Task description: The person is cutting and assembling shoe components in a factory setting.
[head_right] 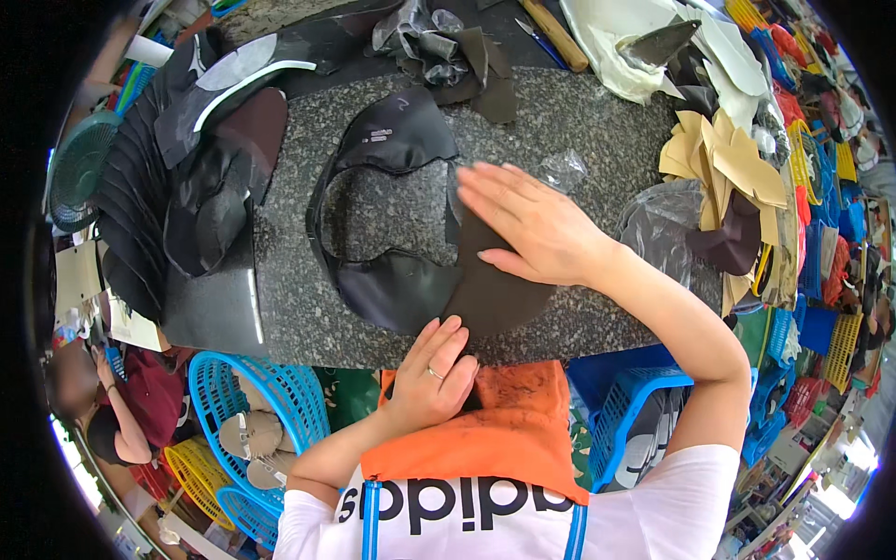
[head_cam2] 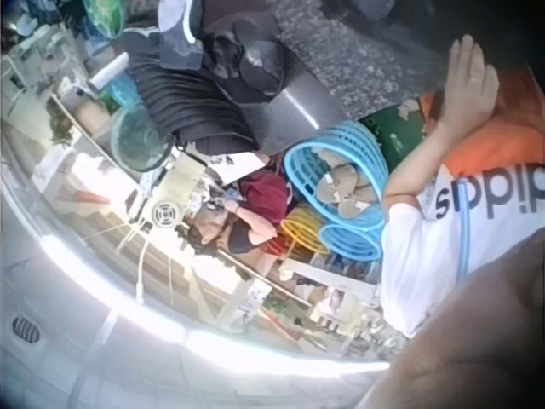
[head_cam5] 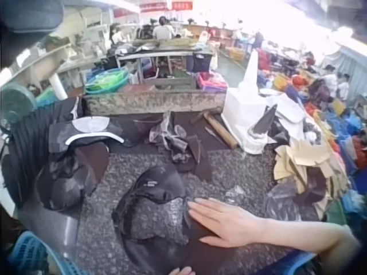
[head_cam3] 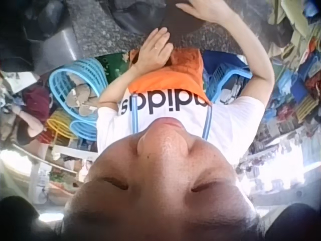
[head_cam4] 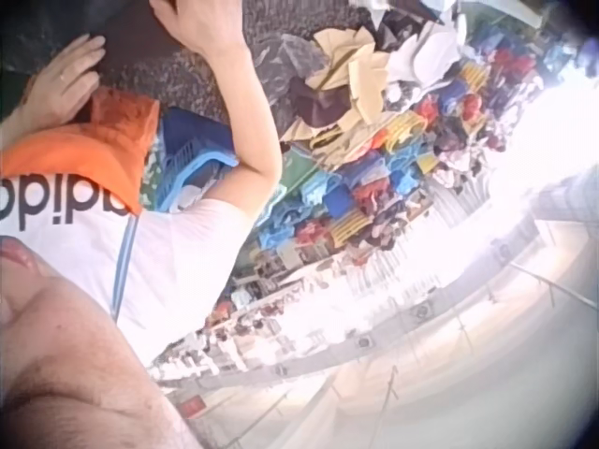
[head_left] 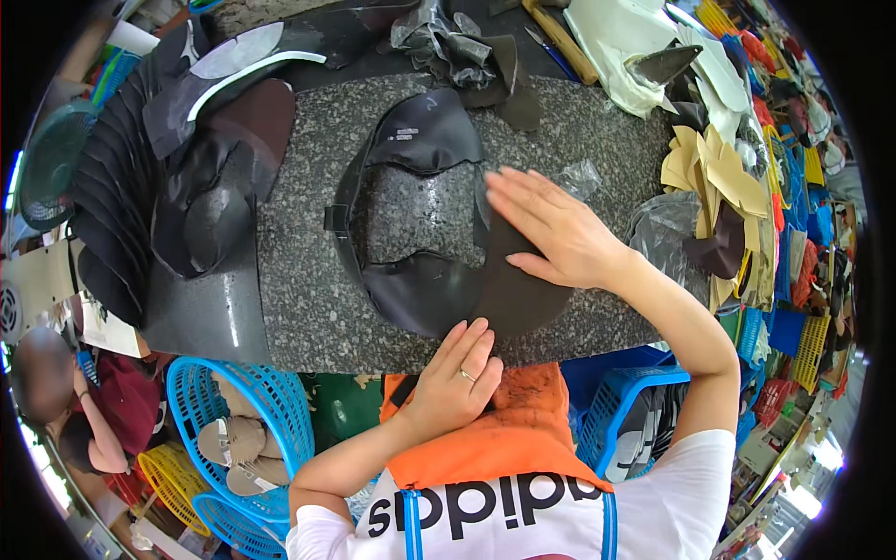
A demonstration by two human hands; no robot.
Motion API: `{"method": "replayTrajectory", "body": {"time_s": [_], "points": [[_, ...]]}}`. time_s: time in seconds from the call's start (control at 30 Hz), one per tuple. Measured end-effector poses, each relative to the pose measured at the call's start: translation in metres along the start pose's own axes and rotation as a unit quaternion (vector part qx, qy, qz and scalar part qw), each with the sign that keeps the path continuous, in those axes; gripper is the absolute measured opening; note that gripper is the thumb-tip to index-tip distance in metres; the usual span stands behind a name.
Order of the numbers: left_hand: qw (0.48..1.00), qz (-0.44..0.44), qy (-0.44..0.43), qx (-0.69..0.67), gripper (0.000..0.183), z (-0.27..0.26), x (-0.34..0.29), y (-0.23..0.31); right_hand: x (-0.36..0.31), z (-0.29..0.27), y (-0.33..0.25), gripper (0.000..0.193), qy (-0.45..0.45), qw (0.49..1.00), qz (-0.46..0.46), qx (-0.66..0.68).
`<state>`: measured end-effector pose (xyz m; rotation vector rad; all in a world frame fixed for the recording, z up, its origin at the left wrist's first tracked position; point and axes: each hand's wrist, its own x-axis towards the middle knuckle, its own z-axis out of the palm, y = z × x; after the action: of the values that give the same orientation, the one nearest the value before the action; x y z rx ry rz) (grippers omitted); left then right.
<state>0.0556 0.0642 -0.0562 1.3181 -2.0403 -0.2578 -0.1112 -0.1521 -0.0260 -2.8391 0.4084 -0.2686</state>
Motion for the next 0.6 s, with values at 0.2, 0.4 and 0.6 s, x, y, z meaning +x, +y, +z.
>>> {"method": "replayTrajectory", "body": {"time_s": [0.2, 0.4, 0.6], "points": [[1.0, 0.004, -0.001, 0.003, 0.016, -0.004, 0.001, 0.002, 0.013, 0.001, 0.003, 0.072, 0.0, 0.987, 0.115, -0.11], [0.998, -0.009, 0.054, -0.002, 0.027, -0.029, 0.01, 0.001, -0.002, -0.009, -0.005, 0.054, 0.105, 0.95, 0.202, -0.213], [0.967, -0.193, 0.061, 0.155, 0.036, -0.076, 0.047, -0.038, -0.041, -0.012, 0.027, 0.015, 0.106, 0.951, 0.288, -0.04]]}}
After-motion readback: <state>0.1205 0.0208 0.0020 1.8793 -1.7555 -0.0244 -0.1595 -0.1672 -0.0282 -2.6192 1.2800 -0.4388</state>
